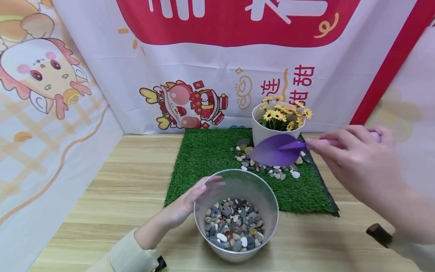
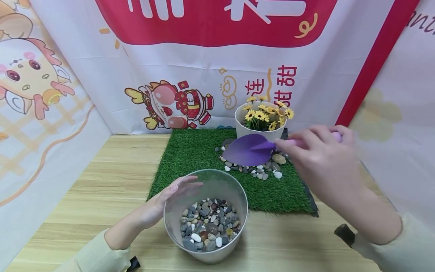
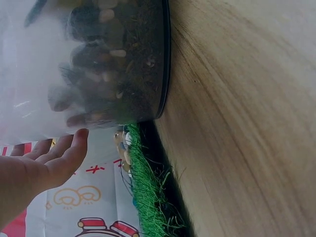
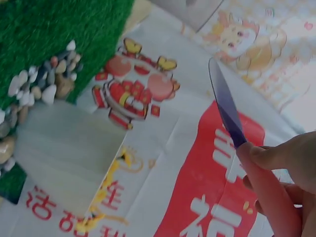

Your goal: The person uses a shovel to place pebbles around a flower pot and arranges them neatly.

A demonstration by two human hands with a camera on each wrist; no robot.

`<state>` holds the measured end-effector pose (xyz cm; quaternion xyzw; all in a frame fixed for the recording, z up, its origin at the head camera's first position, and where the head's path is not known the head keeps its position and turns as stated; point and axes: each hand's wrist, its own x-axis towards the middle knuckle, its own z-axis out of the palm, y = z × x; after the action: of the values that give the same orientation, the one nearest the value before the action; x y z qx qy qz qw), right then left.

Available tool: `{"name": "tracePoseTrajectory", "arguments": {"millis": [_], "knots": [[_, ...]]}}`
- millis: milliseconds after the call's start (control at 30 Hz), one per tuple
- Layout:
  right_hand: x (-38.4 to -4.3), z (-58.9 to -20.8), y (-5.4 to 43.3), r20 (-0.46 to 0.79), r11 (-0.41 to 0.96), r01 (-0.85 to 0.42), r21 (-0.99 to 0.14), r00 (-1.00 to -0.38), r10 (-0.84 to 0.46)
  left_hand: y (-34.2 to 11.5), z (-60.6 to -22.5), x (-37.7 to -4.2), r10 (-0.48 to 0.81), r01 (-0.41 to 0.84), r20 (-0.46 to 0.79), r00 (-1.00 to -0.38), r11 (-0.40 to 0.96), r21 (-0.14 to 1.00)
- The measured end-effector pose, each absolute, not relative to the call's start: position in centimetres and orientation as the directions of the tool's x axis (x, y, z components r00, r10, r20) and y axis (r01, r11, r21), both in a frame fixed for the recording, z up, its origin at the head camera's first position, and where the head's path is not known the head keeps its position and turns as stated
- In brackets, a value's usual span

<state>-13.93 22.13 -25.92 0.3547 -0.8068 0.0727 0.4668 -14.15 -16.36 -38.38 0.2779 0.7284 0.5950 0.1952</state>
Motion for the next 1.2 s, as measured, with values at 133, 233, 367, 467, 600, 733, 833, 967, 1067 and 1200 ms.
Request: {"name": "tracePoseTrajectory", "arguments": {"millis": [133, 233, 367, 467, 600, 733, 833, 967, 1067, 1200], "knots": [[-13.6, -26.2, 19.8, 0.814, 0.651, -0.716, 0.252, -0.207, -0.543, -16.4, -38.4, -14.1, 0.641, 0.168, 0.042, -0.767, 0.137, 0.976], [-13.3, -26.9, 18.4, 0.778, 0.602, -0.746, 0.284, -0.187, -0.599, -16.5, -38.3, -14.0, 0.633, 0.164, 0.024, -0.774, 0.163, 0.973], [-13.1, -27.9, 17.1, 0.702, 0.571, -0.750, 0.333, -0.207, -0.681, -16.5, -38.4, -13.9, 0.617, 0.156, 0.004, -0.787, 0.193, 0.969], [-13.2, -28.4, 16.3, 0.634, 0.559, -0.731, 0.391, -0.226, -0.739, -16.5, -38.4, -14.0, 0.613, 0.147, 0.001, -0.790, 0.187, 0.971], [-13.0, -28.8, 15.0, 0.566, 0.541, -0.713, 0.447, -0.243, -0.788, -16.5, -38.5, -14.1, 0.623, 0.142, 0.012, -0.782, 0.160, 0.977], [-12.2, -29.1, 13.6, 0.503, 0.555, -0.665, 0.501, -0.297, -0.811, -16.4, -38.6, -14.2, 0.644, 0.144, 0.031, -0.765, 0.123, 0.982], [-11.8, -29.5, 12.6, 0.469, 0.562, -0.618, 0.549, -0.329, -0.820, -16.3, -38.7, -14.1, 0.650, 0.141, 0.037, -0.759, 0.110, 0.984], [-11.5, -30.3, 11.3, 0.400, 0.540, -0.586, 0.604, -0.363, -0.841, -16.3, -38.7, -14.1, 0.648, 0.144, 0.035, -0.761, 0.115, 0.983], [-11.5, -30.6, 10.5, 0.329, 0.518, -0.582, 0.627, -0.405, -0.853, -16.3, -38.6, -14.1, 0.643, 0.147, 0.033, -0.765, 0.124, 0.981], [-11.7, -30.2, 10.0, 0.247, 0.504, -0.598, 0.623, -0.461, -0.853, -16.3, -38.4, -14.1, 0.640, 0.150, 0.030, -0.768, 0.134, 0.980]]}}
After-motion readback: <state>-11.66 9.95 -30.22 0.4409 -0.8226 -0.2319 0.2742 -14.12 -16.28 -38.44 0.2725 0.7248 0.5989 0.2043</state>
